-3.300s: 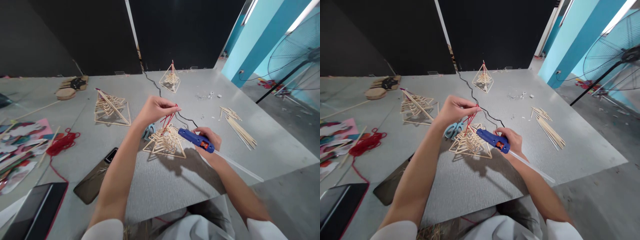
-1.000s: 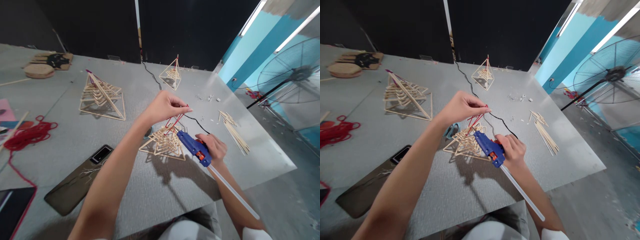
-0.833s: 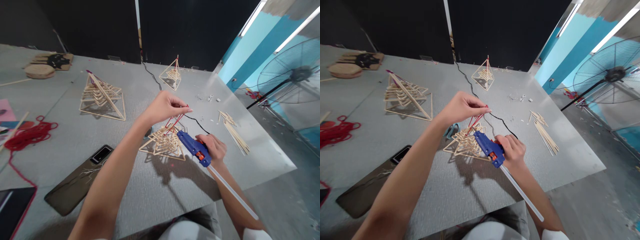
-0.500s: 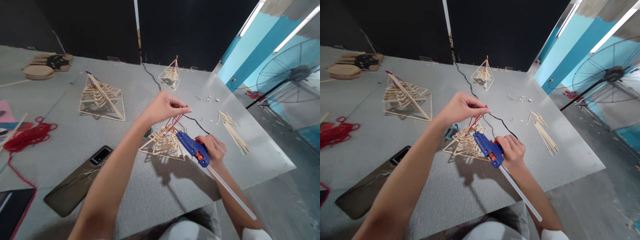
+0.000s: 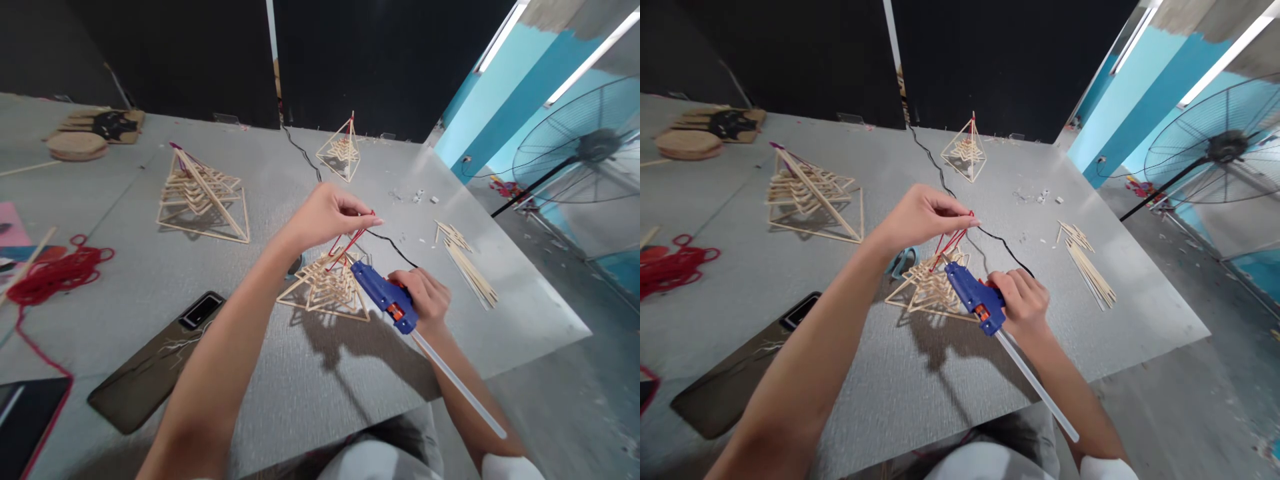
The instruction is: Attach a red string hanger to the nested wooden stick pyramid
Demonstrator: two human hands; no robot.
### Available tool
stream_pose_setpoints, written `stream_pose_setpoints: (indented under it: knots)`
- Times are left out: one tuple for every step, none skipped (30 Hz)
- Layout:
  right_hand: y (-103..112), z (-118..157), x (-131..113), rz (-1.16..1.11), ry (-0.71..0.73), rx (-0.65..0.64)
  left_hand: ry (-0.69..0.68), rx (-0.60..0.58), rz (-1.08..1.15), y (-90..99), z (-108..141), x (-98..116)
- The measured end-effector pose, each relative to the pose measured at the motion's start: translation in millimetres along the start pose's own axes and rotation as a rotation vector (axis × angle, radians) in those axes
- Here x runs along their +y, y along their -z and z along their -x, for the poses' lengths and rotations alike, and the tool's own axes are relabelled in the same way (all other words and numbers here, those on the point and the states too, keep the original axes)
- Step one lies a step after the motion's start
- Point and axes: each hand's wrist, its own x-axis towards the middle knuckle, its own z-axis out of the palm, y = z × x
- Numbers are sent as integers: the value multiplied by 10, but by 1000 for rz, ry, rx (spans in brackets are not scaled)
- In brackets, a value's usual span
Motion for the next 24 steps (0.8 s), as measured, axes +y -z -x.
stream_pose_setpoints:
  knots:
    - [-6, 15, 3, 3, 2, -2, -4, -3, 4, -1, 0, 4]
    - [-10, 27, 7, 5, 4, -5, -8, -3, 9, -2, 1, 8]
    - [-13, 35, 10, 7, 5, -9, -9, -4, 14, -4, 1, 13]
    - [-13, 40, 12, 10, 5, -11, -9, -4, 18, -6, 1, 16]
    - [-12, 40, 14, 13, 6, -12, -8, -4, 23, -7, 0, 19]
    - [-10, 36, 14, 16, 7, -10, -6, -3, 26, -8, 0, 20]
    - [-6, 29, 14, 18, 9, -7, -4, -5, 27, -8, 0, 20]
    - [-3, 21, 13, 19, 12, 0, 0, -6, 26, -7, -1, 18]
    - [0, 13, 12, 17, 16, 5, 4, -9, 24, -5, -1, 15]
    - [3, 6, 11, 13, 19, 9, 8, -10, 20, -2, 0, 10]
    - [5, 0, 11, 8, 22, 11, 9, -13, 17, 1, 0, 5]
    - [7, -5, 11, 5, 24, 12, 8, -14, 13, 3, 1, -1]
    - [9, -8, 13, 2, 26, 12, 5, -13, 10, 5, 2, -6]
    - [11, -10, 14, 1, 27, 14, 1, -11, 6, 6, 3, -10]
    - [13, -12, 16, -1, 26, 16, -3, -9, 3, 6, 4, -13]
    - [15, -14, 18, -3, 25, 20, -5, -6, 0, 6, 5, -15]
    - [18, -16, 19, -3, 22, 23, -7, -3, -2, 6, 6, -15]
    - [19, -16, 20, -4, 19, 26, -9, 0, -4, 5, 5, -14]
    - [20, -15, 20, -5, 17, 26, -8, 1, -3, 5, 5, -10]
    - [19, -12, 19, -5, 18, 28, -5, 1, -1, 4, 4, -5]
    - [17, -7, 18, -6, 22, 33, 0, -1, 3, 3, 3, 1]
    - [12, 0, 16, -6, 26, 36, 7, -5, 7, 2, 2, 8]
    - [6, 9, 14, -5, 32, 37, 14, -9, 12, 1, 2, 15]
    - [-2, 19, 13, -3, 37, 37, 18, -11, 15, 0, 1, 21]
